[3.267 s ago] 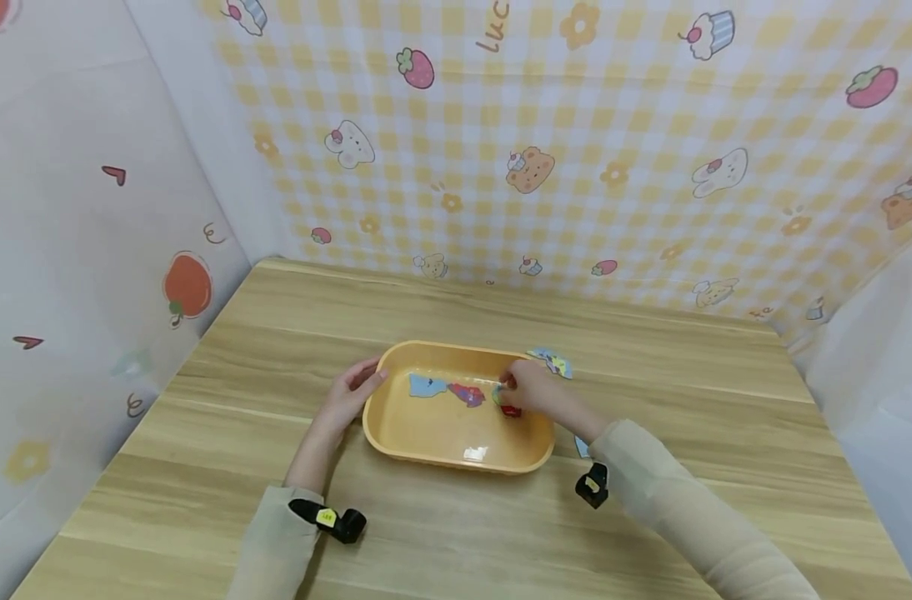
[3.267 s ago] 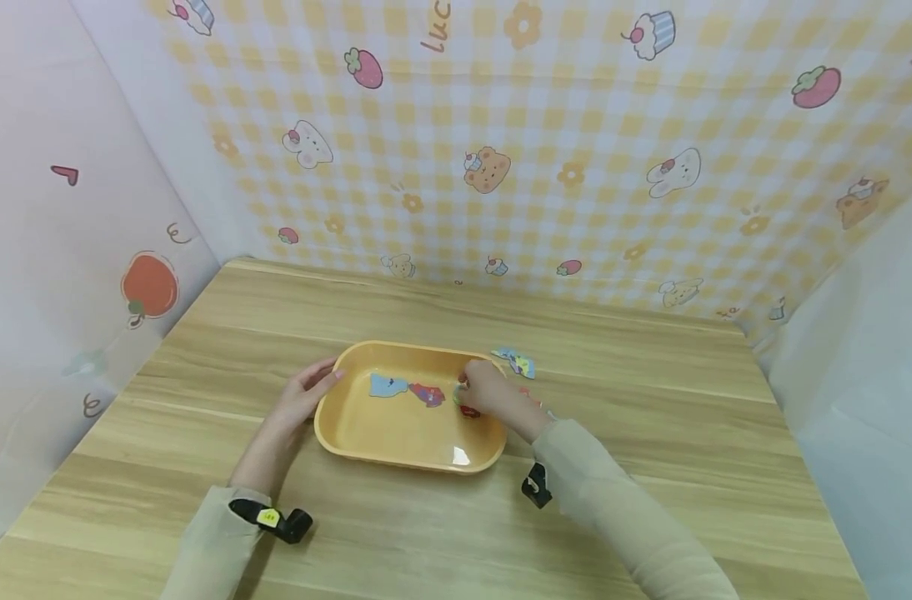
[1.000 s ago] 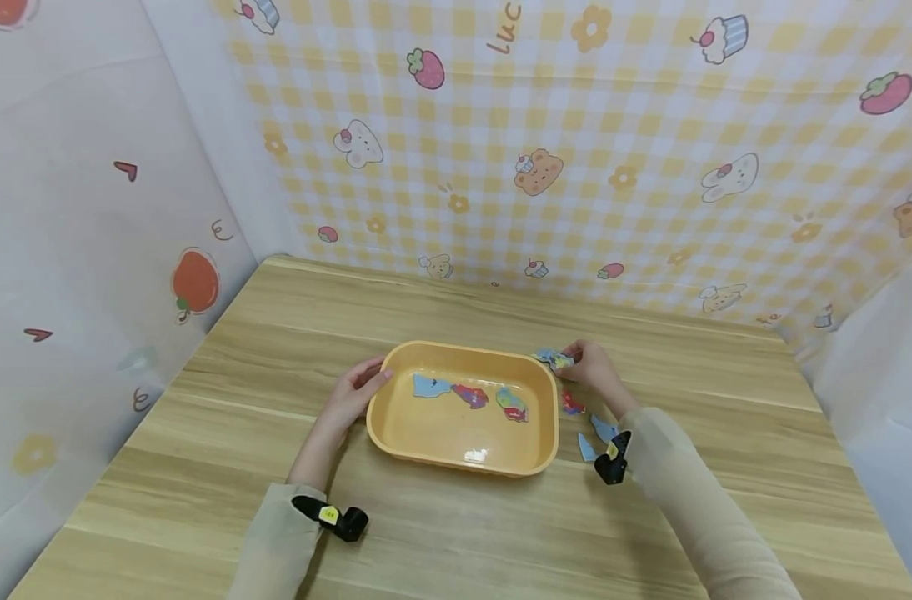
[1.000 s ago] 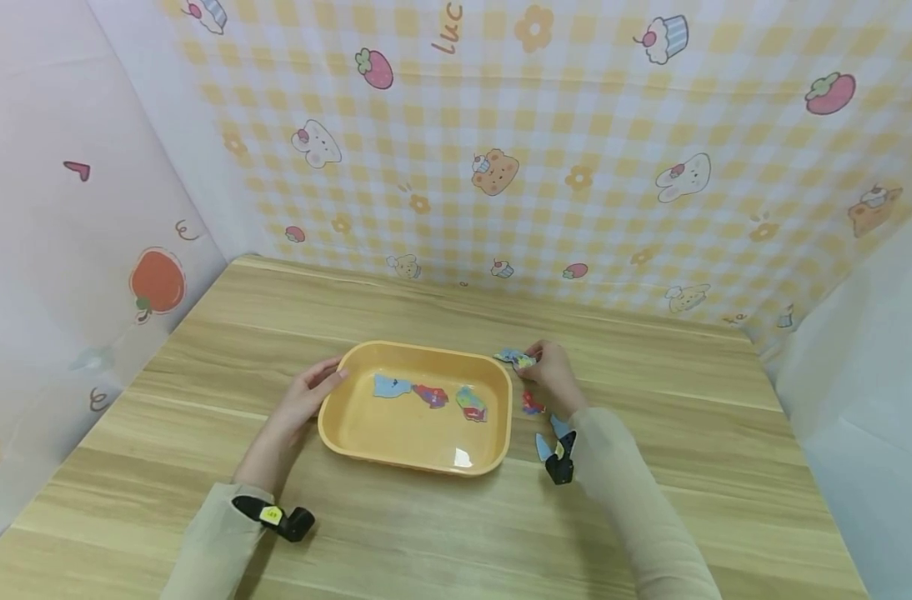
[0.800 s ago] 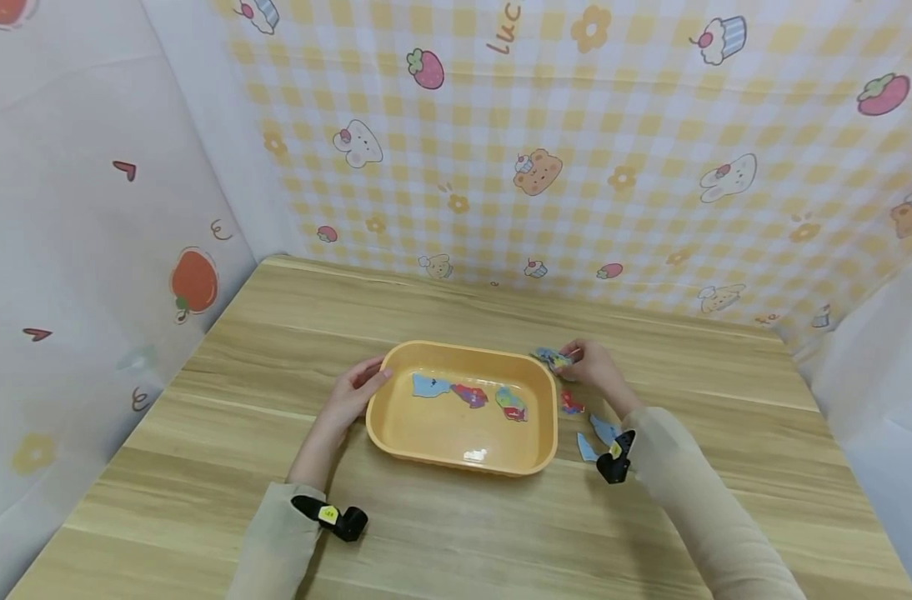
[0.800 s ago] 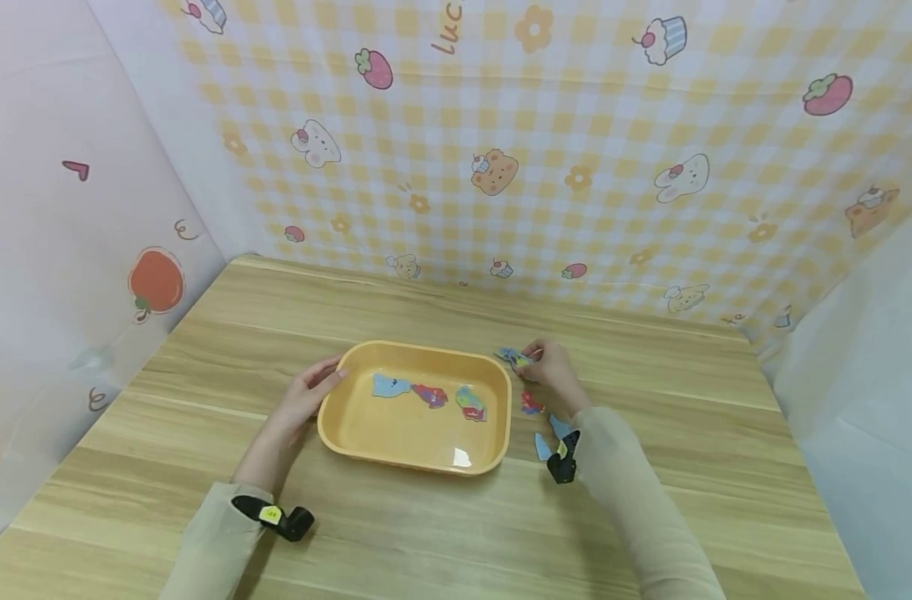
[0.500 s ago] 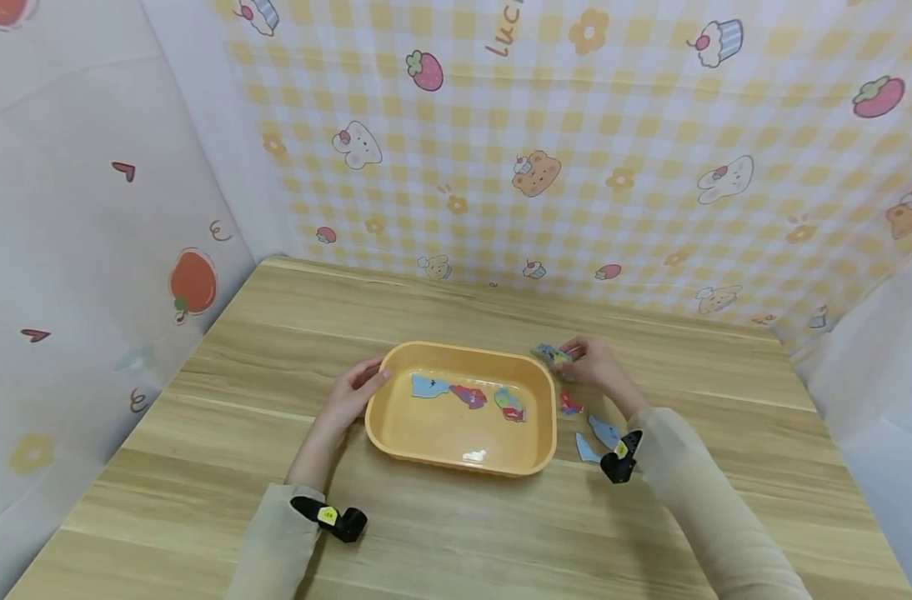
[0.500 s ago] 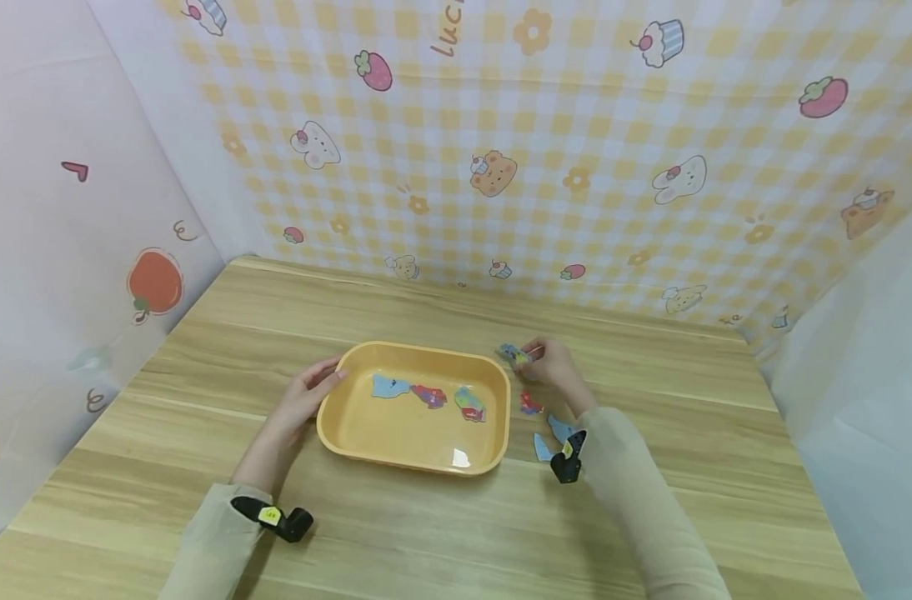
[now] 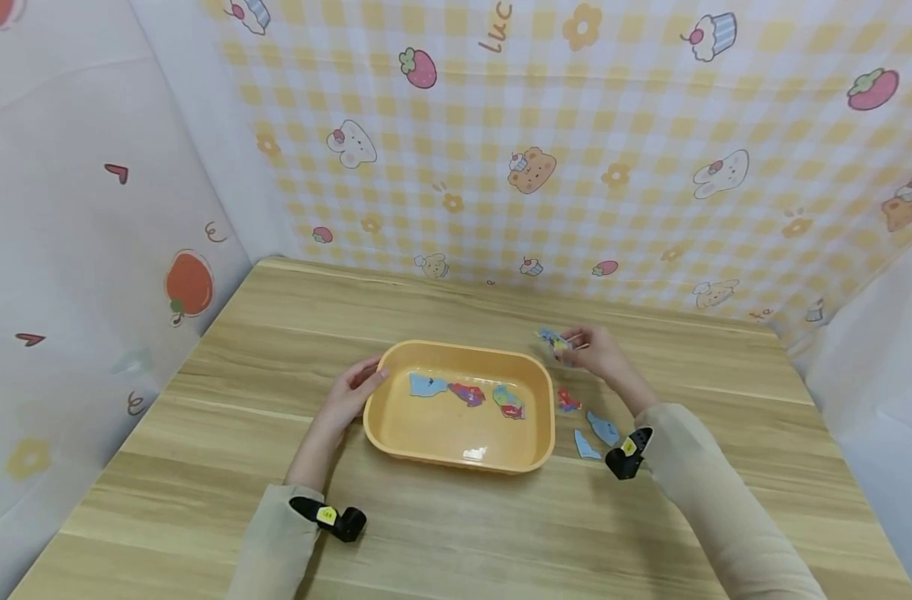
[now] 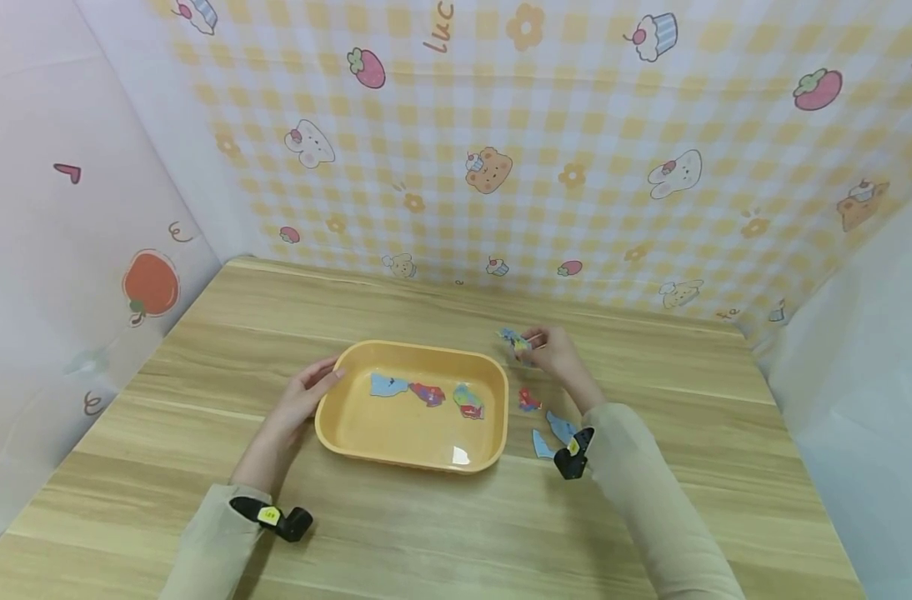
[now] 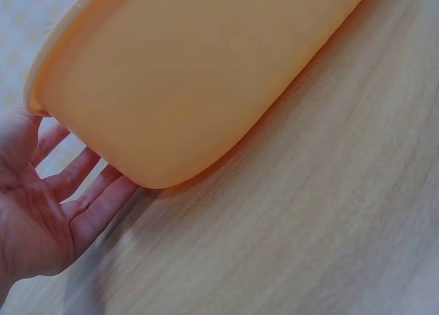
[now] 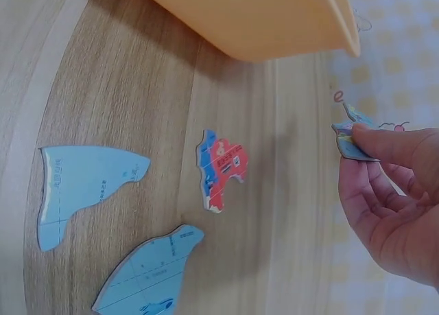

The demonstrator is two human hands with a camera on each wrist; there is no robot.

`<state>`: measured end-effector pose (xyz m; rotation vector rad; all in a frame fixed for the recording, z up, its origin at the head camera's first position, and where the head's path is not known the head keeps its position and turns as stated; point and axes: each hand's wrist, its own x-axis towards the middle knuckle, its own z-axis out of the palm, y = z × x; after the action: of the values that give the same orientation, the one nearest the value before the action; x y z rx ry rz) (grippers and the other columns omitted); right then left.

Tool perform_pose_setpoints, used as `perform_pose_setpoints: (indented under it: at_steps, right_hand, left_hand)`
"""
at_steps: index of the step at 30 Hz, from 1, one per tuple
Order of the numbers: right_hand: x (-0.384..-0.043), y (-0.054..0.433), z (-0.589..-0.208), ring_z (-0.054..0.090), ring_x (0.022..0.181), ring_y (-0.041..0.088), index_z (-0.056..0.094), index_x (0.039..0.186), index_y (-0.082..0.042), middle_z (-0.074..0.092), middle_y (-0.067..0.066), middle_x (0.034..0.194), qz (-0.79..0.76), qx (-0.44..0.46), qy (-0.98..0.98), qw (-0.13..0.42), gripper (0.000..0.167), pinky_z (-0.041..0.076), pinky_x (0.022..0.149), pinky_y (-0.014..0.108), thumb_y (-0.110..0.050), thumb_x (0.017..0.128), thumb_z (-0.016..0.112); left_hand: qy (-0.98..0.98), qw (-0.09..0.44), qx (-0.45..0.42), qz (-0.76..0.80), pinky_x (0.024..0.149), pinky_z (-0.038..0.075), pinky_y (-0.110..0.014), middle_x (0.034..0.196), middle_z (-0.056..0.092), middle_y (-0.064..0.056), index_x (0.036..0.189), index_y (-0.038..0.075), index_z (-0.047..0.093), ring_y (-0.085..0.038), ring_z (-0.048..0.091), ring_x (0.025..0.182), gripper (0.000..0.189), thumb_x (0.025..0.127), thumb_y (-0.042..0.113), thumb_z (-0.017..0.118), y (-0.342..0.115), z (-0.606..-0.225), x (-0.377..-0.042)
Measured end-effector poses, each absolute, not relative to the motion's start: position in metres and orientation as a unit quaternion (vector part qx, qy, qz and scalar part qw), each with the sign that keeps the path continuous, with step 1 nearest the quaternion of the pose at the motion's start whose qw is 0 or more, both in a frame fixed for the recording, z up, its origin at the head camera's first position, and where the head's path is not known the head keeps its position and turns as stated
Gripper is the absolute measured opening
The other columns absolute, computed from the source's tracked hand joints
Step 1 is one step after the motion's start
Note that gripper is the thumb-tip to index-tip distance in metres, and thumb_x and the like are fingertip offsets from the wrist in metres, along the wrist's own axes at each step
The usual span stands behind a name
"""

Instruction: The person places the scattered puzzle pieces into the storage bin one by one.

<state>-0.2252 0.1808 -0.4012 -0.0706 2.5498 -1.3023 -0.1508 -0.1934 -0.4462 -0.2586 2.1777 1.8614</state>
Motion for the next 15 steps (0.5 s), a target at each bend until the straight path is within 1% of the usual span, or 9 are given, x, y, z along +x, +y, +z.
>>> perform_pose_setpoints:
  at_steps: [5,10,12,15]
  right_hand:
    - [-0.224,0.179,-0.398,0.056,0.083,0.017,0.052,0.116,0.010,0.055,0.021,0.102,-0.442,-0.037,0.886,0.136,0.037,0.056,0.077,0.037,-0.009,0.086,0.062]
    - [-0.223,0.176,-0.394,0.057,0.086,0.020,0.052,0.117,0.008,0.055,0.021,0.104,-0.439,-0.042,0.887,0.137,0.038,0.055,0.080,0.041,-0.012,0.086,0.063]
    - [-0.223,0.174,-0.392,0.056,0.088,0.021,0.052,0.117,0.008,0.055,0.021,0.105,-0.441,-0.045,0.886,0.136,0.039,0.055,0.079,0.040,-0.012,0.086,0.063]
    - [-0.222,0.171,-0.390,0.055,0.090,0.022,0.052,0.117,0.008,0.054,0.020,0.104,-0.446,-0.047,0.884,0.130,0.038,0.056,0.078,0.037,-0.011,0.086,0.063]
  left_hand:
    - [0.750,0.133,-0.087,0.643,0.081,0.053,-0.027,0.138,0.041,-0.017,0.138,0.010,0.038,-0.027,0.052,0.113,0.057,0.091,0.038,0.054,-0.193,-0.445,-0.150]
    - [0.747,0.133,-0.085,0.645,0.079,0.053,-0.026,0.137,0.043,-0.017,0.138,0.011,0.039,-0.025,0.053,0.110,0.056,0.091,0.038,0.053,-0.193,-0.444,-0.149]
    - [0.747,0.132,-0.086,0.646,0.079,0.054,-0.026,0.136,0.043,-0.016,0.138,0.011,0.039,-0.024,0.054,0.109,0.056,0.091,0.038,0.054,-0.193,-0.444,-0.149]
    - [0.747,0.132,-0.089,0.645,0.080,0.053,-0.026,0.137,0.043,-0.016,0.138,0.011,0.039,-0.025,0.053,0.111,0.057,0.091,0.038,0.054,-0.192,-0.443,-0.149]
